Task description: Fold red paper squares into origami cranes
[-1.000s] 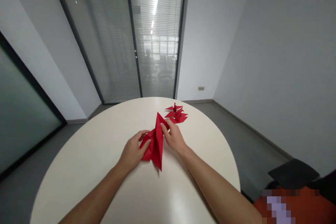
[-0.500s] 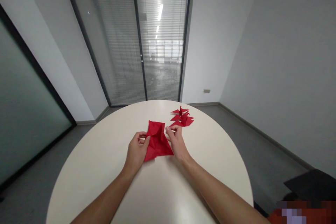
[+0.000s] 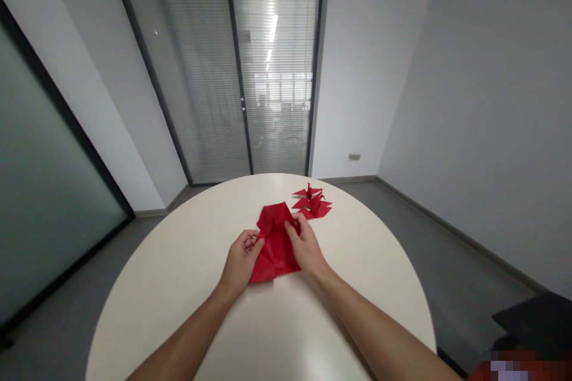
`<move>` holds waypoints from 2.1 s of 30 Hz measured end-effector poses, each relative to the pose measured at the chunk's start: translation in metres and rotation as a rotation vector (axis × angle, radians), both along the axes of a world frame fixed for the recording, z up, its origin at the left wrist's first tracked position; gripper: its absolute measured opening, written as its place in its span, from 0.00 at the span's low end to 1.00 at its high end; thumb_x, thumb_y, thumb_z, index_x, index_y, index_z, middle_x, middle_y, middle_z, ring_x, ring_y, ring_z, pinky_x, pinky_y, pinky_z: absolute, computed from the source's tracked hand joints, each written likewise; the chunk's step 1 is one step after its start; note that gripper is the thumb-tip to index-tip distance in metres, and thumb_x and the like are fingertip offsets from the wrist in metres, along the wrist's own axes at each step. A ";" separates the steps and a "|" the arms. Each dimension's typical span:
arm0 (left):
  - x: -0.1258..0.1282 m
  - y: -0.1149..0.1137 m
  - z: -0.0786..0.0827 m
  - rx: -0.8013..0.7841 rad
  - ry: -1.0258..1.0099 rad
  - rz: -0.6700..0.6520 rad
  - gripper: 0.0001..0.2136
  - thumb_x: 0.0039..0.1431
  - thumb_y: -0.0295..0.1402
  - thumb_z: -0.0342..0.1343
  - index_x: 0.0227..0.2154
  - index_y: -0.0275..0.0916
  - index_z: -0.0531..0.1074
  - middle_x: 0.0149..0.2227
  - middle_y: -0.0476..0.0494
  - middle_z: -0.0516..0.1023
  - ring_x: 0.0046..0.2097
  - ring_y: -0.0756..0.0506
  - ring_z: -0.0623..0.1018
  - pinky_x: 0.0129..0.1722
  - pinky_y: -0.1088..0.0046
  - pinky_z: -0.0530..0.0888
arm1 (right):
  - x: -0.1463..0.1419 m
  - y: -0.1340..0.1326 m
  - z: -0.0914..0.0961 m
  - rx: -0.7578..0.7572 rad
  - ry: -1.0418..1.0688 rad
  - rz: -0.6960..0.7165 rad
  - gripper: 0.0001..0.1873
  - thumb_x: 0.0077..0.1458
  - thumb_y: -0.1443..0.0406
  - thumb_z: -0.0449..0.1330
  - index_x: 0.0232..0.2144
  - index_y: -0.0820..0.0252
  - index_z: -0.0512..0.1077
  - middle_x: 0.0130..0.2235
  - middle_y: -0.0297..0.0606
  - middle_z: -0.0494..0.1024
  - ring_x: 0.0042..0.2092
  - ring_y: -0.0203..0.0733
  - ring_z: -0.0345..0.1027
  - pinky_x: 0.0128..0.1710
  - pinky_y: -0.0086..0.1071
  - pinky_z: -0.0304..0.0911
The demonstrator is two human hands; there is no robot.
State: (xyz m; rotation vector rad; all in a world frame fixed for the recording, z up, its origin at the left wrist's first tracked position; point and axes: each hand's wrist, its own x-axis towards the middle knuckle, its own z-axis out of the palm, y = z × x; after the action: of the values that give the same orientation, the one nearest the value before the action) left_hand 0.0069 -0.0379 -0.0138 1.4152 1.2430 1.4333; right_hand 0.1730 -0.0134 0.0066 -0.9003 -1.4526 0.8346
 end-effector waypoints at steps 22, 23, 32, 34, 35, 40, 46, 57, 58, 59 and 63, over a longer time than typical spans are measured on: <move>-0.009 0.001 0.008 -0.110 -0.359 0.053 0.17 0.47 0.46 0.66 0.31 0.37 0.73 0.32 0.44 0.80 0.34 0.46 0.79 0.36 0.71 0.74 | 0.012 0.013 -0.002 0.025 0.013 -0.032 0.16 0.64 0.54 0.52 0.41 0.58 0.71 0.42 0.41 0.78 0.42 0.47 0.71 0.45 0.37 0.65; -0.010 0.002 0.007 -0.118 -0.366 0.051 0.17 0.47 0.46 0.66 0.31 0.36 0.74 0.32 0.44 0.80 0.34 0.45 0.79 0.36 0.70 0.74 | 0.013 0.015 -0.002 0.028 0.001 -0.050 0.16 0.64 0.54 0.52 0.41 0.59 0.71 0.41 0.41 0.78 0.42 0.47 0.72 0.44 0.37 0.66; -0.026 0.013 -0.006 -0.270 -0.230 0.155 0.21 0.44 0.47 0.66 0.35 0.33 0.79 0.34 0.38 0.83 0.33 0.44 0.80 0.32 0.71 0.73 | 0.019 0.006 0.003 0.088 -0.331 -0.186 0.13 0.65 0.57 0.50 0.40 0.56 0.72 0.37 0.38 0.80 0.35 0.45 0.73 0.36 0.32 0.61; -0.028 0.014 -0.006 -0.214 -0.128 0.165 0.20 0.46 0.47 0.64 0.32 0.33 0.79 0.32 0.37 0.83 0.33 0.43 0.80 0.33 0.70 0.73 | 0.018 0.004 0.003 0.070 -0.386 -0.228 0.13 0.65 0.58 0.49 0.42 0.55 0.71 0.36 0.38 0.80 0.34 0.45 0.73 0.34 0.32 0.59; -0.028 0.015 -0.006 -0.191 -0.090 0.155 0.20 0.47 0.48 0.64 0.32 0.33 0.79 0.32 0.37 0.83 0.34 0.42 0.80 0.33 0.69 0.73 | 0.017 0.003 0.003 0.063 -0.398 -0.243 0.13 0.65 0.58 0.49 0.42 0.55 0.71 0.36 0.39 0.80 0.34 0.45 0.73 0.34 0.32 0.59; -0.023 0.014 -0.007 -0.116 -0.022 0.091 0.21 0.50 0.50 0.62 0.33 0.34 0.77 0.32 0.38 0.83 0.34 0.42 0.80 0.33 0.70 0.72 | 0.016 0.002 0.002 0.052 -0.413 -0.265 0.13 0.66 0.57 0.47 0.42 0.55 0.69 0.35 0.40 0.80 0.33 0.46 0.74 0.33 0.32 0.59; -0.023 0.013 -0.006 -0.097 -0.106 0.120 0.18 0.49 0.49 0.62 0.29 0.36 0.72 0.25 0.46 0.78 0.27 0.47 0.76 0.27 0.74 0.69 | 0.023 0.004 0.005 0.066 -0.363 -0.278 0.14 0.66 0.55 0.47 0.39 0.55 0.68 0.33 0.37 0.79 0.32 0.45 0.72 0.33 0.32 0.59; -0.038 0.016 -0.008 -0.234 0.038 0.234 0.17 0.56 0.36 0.53 0.48 0.40 0.63 0.27 0.48 0.77 0.26 0.44 0.78 0.28 0.68 0.73 | 0.031 0.028 -0.016 -0.033 -0.307 -0.242 0.17 0.62 0.55 0.53 0.46 0.60 0.70 0.46 0.46 0.79 0.45 0.49 0.75 0.46 0.38 0.66; -0.041 0.015 -0.006 -0.226 0.213 0.266 0.17 0.56 0.35 0.52 0.49 0.40 0.63 0.28 0.47 0.78 0.28 0.43 0.79 0.30 0.66 0.74 | 0.031 0.030 -0.021 -0.068 -0.337 -0.217 0.18 0.61 0.56 0.54 0.48 0.61 0.69 0.47 0.48 0.79 0.47 0.50 0.74 0.48 0.39 0.66; -0.042 0.013 -0.005 -0.193 0.403 0.306 0.17 0.56 0.34 0.53 0.49 0.40 0.64 0.31 0.44 0.78 0.32 0.41 0.80 0.34 0.63 0.75 | 0.030 0.030 -0.025 -0.108 -0.375 -0.185 0.19 0.61 0.57 0.54 0.50 0.61 0.68 0.48 0.48 0.79 0.48 0.50 0.74 0.48 0.39 0.66; -0.036 0.004 -0.006 0.120 0.822 0.319 0.16 0.60 0.33 0.48 0.50 0.38 0.67 0.53 0.34 0.74 0.55 0.39 0.74 0.56 0.59 0.69 | 0.026 0.017 -0.026 -0.243 -0.613 -0.087 0.26 0.60 0.61 0.55 0.59 0.63 0.61 0.49 0.50 0.78 0.48 0.50 0.75 0.48 0.39 0.66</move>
State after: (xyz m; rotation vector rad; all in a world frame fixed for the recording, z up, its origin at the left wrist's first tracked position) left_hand -0.0291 -0.0337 -0.0202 2.0656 1.9803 1.1491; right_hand 0.1987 0.0041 -0.0195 -1.4832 -1.8388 0.7079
